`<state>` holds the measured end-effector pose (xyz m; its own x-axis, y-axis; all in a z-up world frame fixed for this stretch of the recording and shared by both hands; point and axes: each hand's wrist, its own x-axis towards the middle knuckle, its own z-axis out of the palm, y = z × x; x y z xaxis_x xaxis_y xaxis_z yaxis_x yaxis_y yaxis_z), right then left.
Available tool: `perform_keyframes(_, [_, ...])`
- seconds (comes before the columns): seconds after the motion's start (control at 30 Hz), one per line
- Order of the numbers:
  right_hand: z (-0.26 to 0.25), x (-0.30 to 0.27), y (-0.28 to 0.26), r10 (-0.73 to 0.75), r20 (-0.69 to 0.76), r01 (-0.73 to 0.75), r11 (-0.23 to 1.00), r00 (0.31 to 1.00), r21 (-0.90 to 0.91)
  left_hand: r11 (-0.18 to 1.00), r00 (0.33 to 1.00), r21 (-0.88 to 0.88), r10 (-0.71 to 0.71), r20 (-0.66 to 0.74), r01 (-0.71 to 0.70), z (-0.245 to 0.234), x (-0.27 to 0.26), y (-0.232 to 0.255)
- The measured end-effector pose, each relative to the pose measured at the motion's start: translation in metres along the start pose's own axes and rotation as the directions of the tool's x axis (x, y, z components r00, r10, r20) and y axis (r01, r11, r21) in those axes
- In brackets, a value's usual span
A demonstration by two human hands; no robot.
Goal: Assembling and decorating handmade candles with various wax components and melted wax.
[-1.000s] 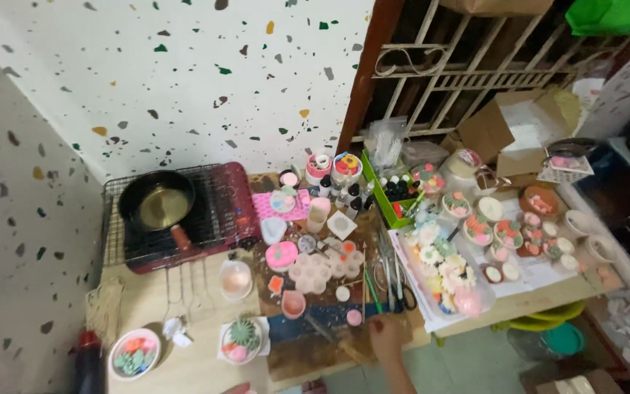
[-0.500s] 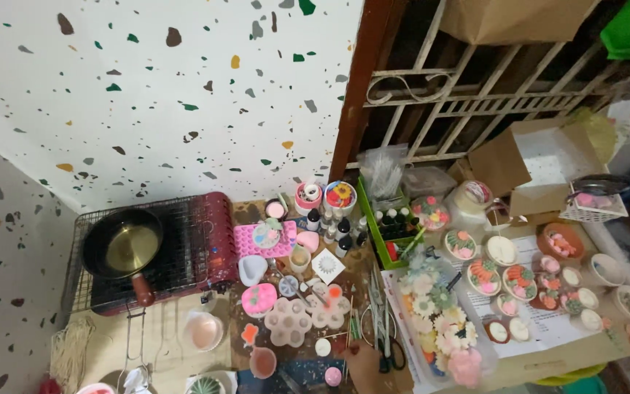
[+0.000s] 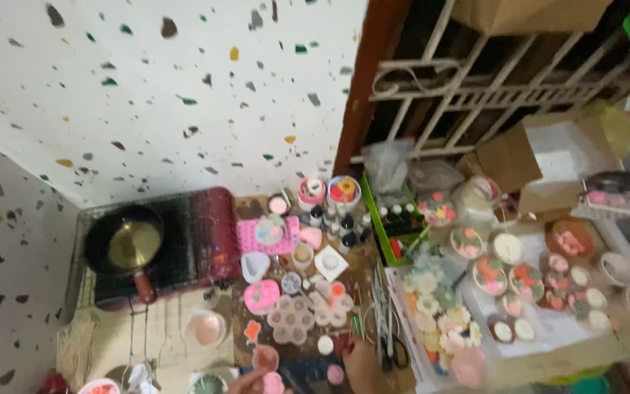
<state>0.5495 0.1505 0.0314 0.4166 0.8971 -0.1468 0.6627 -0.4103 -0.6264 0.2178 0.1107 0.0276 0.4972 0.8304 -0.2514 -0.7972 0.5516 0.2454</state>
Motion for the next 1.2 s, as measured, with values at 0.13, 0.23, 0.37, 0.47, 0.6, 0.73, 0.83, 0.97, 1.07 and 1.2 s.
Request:
perform_keyframes(0.13, [0.008, 0.004, -0.023, 0.049, -0.008, -0.049, 0.993, 0.999, -0.109, 0.998, 0.998, 0.028, 0.062, 0.016, -0.062, 0.000, 0.008, 0.004])
perform_keyframes(0.23, [0.001, 0.005, -0.041, 0.013, -0.083, -0.026, 0.988, 0.996, -0.152, 0.993, 0.994, 0.050, 0.109, 0.029, -0.111, 0.002, 0.017, -0.002])
perform_keyframes(0.37, [0.000, 0.020, -0.032, 0.104, 0.008, -0.101, 0.981, 0.995, -0.163, 0.978, 0.981, 0.078, 0.188, 0.053, -0.192, 0.006, 0.032, -0.015])
perform_keyframes(0.47, [-0.023, 0.033, -0.022, 0.157, 0.205, -0.110, 0.968, 0.966, -0.225, 0.950, 0.965, 0.169, 0.256, 0.065, -0.263, 0.031, 0.032, -0.024])
perform_keyframes(0.6, [-0.019, 0.068, 0.063, -0.192, 0.647, 0.373, 0.915, 0.738, -0.154, 0.760, 0.918, 0.534, 0.387, 0.087, -0.371, 0.177, -0.005, -0.001])
perform_keyframes(0.73, [-0.069, 0.066, 0.089, -0.006, 0.620, -0.125, 0.978, 0.785, 0.167, 0.861, 0.891, 0.507, 0.211, -0.401, 0.025, 0.272, -0.025, 0.024])
perform_keyframes(0.83, [-0.159, 0.028, -0.018, 0.246, 0.583, -0.451, 0.860, 0.774, 0.237, 0.854, 0.918, 0.519, 0.174, -0.355, 0.039, 0.282, -0.030, 0.024])
perform_keyframes(0.97, [-0.296, -0.076, -0.202, 0.166, 0.426, -0.413, 0.690, 0.889, 0.594, 0.793, 0.904, 0.609, 0.281, -0.320, -0.031, 0.300, -0.036, 0.023])
perform_keyframes(1.07, [-0.300, -0.121, -0.203, 0.004, 0.211, -0.175, 0.573, 0.977, 0.801, 0.774, 0.908, 0.622, 0.338, -0.248, -0.118, 0.320, -0.045, 0.020])
perform_keyframes(1.2, [-0.293, -0.124, -0.188, -0.625, -0.018, 0.156, 0.167, 0.780, 0.974, 0.680, 0.874, 0.656, 0.481, -0.062, -0.328, 0.339, -0.056, 0.014])
